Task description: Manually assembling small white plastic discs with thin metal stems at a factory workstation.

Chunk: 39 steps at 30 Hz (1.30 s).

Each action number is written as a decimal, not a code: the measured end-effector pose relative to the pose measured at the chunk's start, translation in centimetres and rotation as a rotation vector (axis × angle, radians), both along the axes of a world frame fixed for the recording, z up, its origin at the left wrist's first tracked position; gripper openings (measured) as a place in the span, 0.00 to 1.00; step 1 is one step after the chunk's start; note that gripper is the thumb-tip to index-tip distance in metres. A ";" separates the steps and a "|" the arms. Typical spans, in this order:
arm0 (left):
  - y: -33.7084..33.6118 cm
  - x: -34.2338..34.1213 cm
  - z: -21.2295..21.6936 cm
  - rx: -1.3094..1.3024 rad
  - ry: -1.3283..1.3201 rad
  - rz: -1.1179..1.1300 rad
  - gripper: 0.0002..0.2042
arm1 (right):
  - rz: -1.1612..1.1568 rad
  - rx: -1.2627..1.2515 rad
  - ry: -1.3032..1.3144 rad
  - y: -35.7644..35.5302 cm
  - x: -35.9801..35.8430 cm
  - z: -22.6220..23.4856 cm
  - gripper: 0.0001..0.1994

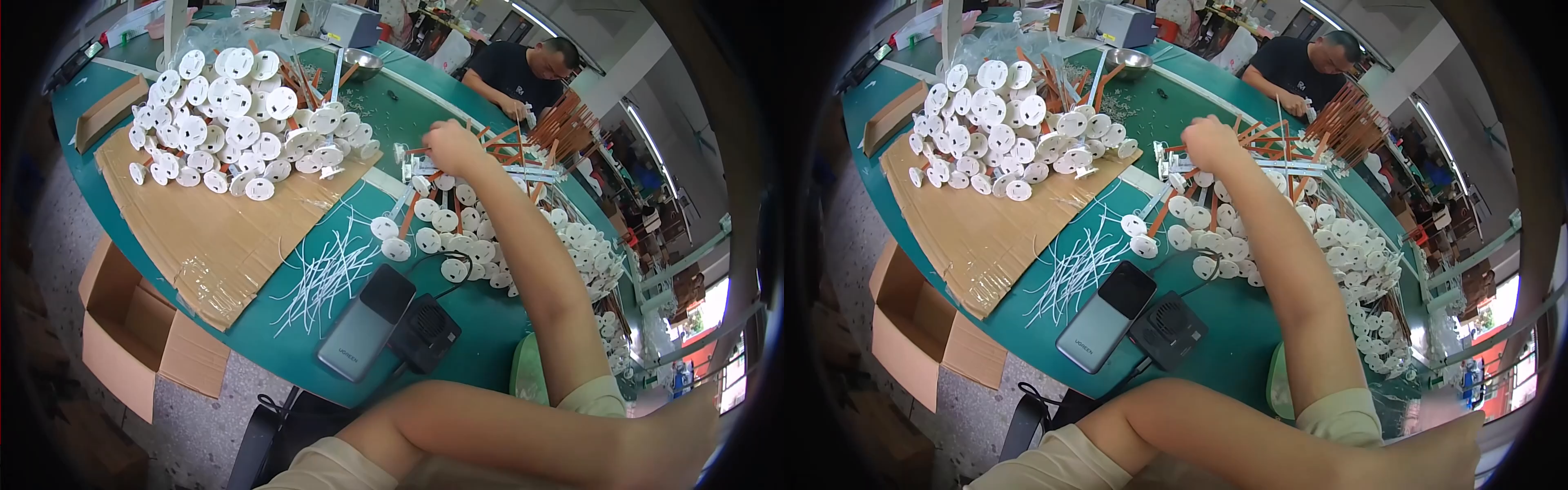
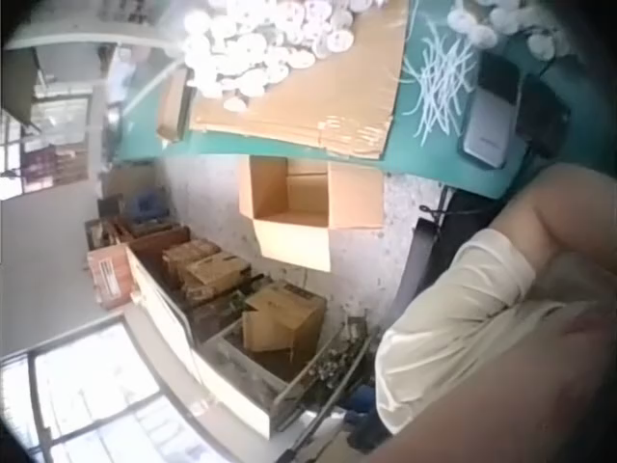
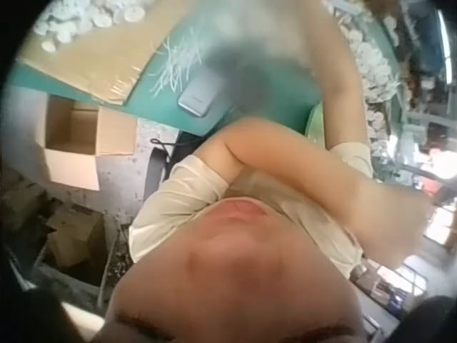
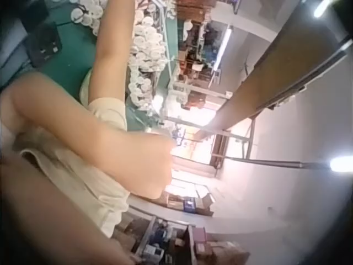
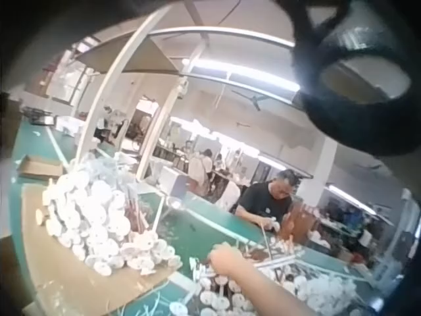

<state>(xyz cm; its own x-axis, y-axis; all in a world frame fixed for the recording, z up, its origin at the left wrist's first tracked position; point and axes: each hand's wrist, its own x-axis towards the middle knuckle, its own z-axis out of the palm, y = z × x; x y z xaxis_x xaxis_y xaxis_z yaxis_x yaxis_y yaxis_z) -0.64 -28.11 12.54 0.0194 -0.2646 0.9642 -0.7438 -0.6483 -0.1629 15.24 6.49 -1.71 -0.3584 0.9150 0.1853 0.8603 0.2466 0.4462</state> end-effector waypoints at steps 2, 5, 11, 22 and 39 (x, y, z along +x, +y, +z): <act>0.3 0.7 -0.3 0.015 0.047 0.050 0.04 | -0.121 -0.115 0.034 0.0 -0.6 1.2 0.06; -0.3 2.1 -0.4 0.070 0.154 0.164 0.05 | 0.026 0.092 0.072 -0.4 1.1 4.3 0.05; 1.2 4.0 -0.9 -0.124 0.017 0.232 0.07 | 0.423 0.747 0.731 -7.1 -0.9 11.8 0.06; 5.3 2.3 0.6 -0.405 0.082 0.513 0.33 | 0.454 1.043 0.993 -34.0 3.5 14.9 0.10; 2.2 8.4 -0.7 -0.130 0.382 0.230 0.15 | 0.379 0.794 0.837 -46.0 6.2 14.8 0.17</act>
<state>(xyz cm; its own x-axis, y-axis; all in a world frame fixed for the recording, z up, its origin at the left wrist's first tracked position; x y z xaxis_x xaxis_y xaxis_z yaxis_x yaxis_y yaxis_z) 7.73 -25.93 11.83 0.4235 -0.0895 0.9015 -0.5689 -0.8007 0.1878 21.47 -39.48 13.09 -0.0793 0.3051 0.9490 0.8873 0.4554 -0.0723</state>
